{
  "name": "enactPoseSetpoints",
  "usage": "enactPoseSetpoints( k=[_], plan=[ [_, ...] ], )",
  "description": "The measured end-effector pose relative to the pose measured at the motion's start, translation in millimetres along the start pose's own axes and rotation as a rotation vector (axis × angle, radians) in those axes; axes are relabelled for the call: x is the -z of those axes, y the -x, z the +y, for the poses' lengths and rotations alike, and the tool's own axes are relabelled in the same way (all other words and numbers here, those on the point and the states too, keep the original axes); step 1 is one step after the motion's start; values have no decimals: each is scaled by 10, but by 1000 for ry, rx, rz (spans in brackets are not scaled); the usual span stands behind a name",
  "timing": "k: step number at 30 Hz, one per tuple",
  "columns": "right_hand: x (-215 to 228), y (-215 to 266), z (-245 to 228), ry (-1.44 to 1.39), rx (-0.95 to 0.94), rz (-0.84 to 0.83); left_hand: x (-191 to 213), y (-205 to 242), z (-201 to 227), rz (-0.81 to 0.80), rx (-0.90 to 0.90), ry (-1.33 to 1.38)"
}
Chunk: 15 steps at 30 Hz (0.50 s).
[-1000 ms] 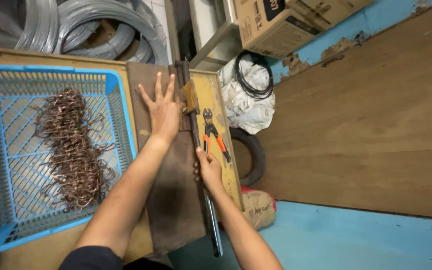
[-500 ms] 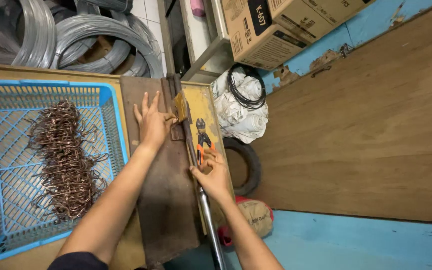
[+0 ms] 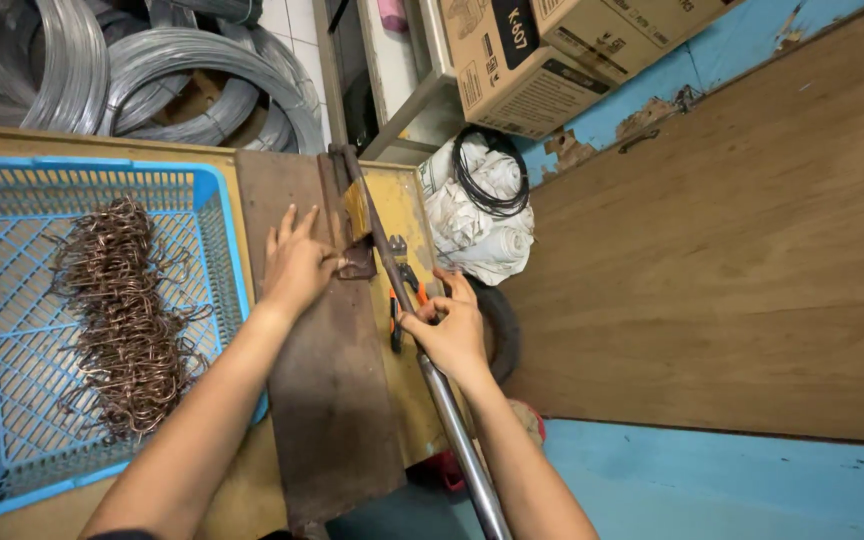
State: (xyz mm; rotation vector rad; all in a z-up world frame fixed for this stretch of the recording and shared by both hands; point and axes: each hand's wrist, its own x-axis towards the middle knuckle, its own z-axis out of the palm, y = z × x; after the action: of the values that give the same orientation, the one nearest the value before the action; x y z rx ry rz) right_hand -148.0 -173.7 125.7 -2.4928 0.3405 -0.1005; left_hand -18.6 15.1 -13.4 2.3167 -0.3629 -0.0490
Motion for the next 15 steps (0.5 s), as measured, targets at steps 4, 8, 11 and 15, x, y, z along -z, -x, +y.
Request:
enactPoseSetpoints(
  k=[4,8,11,15],
  plan=[
    [-136,43,129,52,56,8,246,293,-12,52,-72,30],
    [-342,106,279,180,79,7,689,548,50,187,-148,88],
    [-505,149,418,214,54,-4,950,711,35,269,-180,124],
    [-810,118,836,229,105,45,1079,873,-163,352,-151,152]
  ],
)
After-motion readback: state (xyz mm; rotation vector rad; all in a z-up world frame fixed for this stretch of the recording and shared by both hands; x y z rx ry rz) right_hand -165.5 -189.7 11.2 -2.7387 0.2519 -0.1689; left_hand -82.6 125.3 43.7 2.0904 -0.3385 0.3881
